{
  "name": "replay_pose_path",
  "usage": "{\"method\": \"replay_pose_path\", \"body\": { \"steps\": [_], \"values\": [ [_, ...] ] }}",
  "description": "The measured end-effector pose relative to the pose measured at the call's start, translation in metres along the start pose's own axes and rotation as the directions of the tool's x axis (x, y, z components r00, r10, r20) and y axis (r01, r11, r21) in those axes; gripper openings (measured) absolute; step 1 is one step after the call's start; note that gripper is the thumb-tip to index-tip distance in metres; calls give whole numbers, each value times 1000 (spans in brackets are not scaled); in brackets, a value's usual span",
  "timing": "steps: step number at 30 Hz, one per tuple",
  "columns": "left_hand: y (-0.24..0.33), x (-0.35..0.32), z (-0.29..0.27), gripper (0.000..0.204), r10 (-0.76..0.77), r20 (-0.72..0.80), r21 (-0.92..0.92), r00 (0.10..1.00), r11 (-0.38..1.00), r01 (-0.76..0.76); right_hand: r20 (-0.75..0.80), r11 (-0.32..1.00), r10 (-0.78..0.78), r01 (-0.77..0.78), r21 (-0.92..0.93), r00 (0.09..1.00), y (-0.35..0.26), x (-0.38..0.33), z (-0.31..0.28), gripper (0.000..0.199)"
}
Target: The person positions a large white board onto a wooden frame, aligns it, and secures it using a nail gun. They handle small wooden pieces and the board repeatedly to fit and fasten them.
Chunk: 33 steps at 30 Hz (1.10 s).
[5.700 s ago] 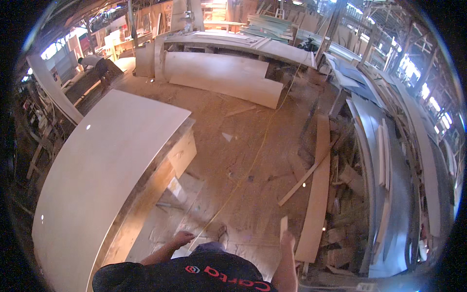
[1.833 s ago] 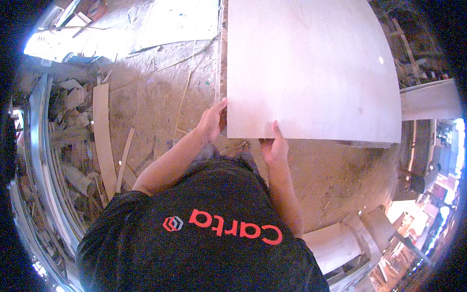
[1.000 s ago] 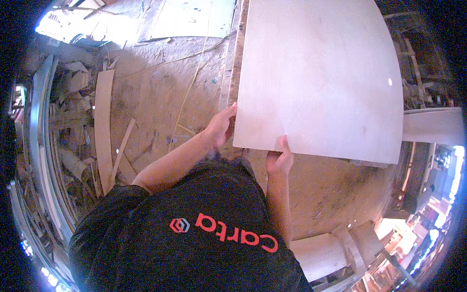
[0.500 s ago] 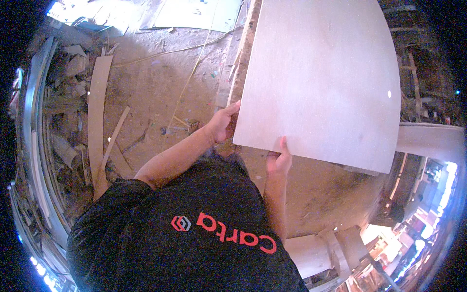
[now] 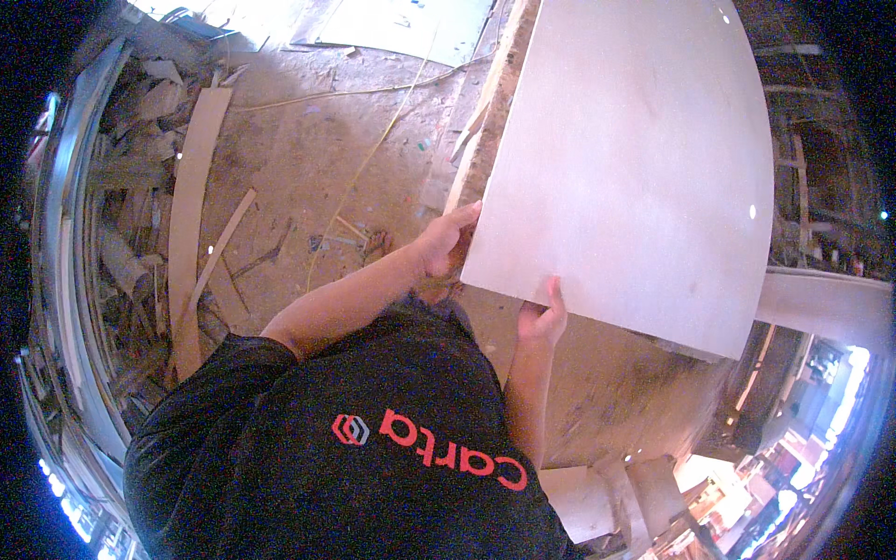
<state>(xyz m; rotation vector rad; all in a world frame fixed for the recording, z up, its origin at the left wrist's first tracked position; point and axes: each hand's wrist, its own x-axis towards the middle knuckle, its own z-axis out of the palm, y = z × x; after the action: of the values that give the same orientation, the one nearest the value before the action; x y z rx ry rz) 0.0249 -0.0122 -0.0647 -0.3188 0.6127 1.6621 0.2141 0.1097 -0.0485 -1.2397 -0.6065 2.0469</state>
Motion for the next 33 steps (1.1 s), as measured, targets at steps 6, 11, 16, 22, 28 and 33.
{"method": "replay_pose_path", "body": {
  "steps": [6,11,16,22,28,33],
  "values": [
    [-1,0,2,46,17,16,-51,1000,999,-17,-31,999,40,-41,-31,999,-7,-21,29,47],
    [0,2,-1,40,-6,32,-98,999,995,9,-75,999,-31,32,13,997,-8,-7,22,51],
    [6,-3,3,30,33,46,-57,998,998,-30,-110,992,-101,92,-85,989,-4,6,13,46],
    [-1,4,-5,40,76,-12,11,997,997,-76,-148,989,-116,102,-104,982,-4,1,19,44],
    [5,-3,3,29,15,18,-58,1000,998,-14,-133,986,-146,133,-99,980,-2,4,9,45],
    [9,3,-3,38,-26,-20,-93,999,995,24,-199,986,-148,130,-101,969,-4,-6,22,49]
  ]
}}
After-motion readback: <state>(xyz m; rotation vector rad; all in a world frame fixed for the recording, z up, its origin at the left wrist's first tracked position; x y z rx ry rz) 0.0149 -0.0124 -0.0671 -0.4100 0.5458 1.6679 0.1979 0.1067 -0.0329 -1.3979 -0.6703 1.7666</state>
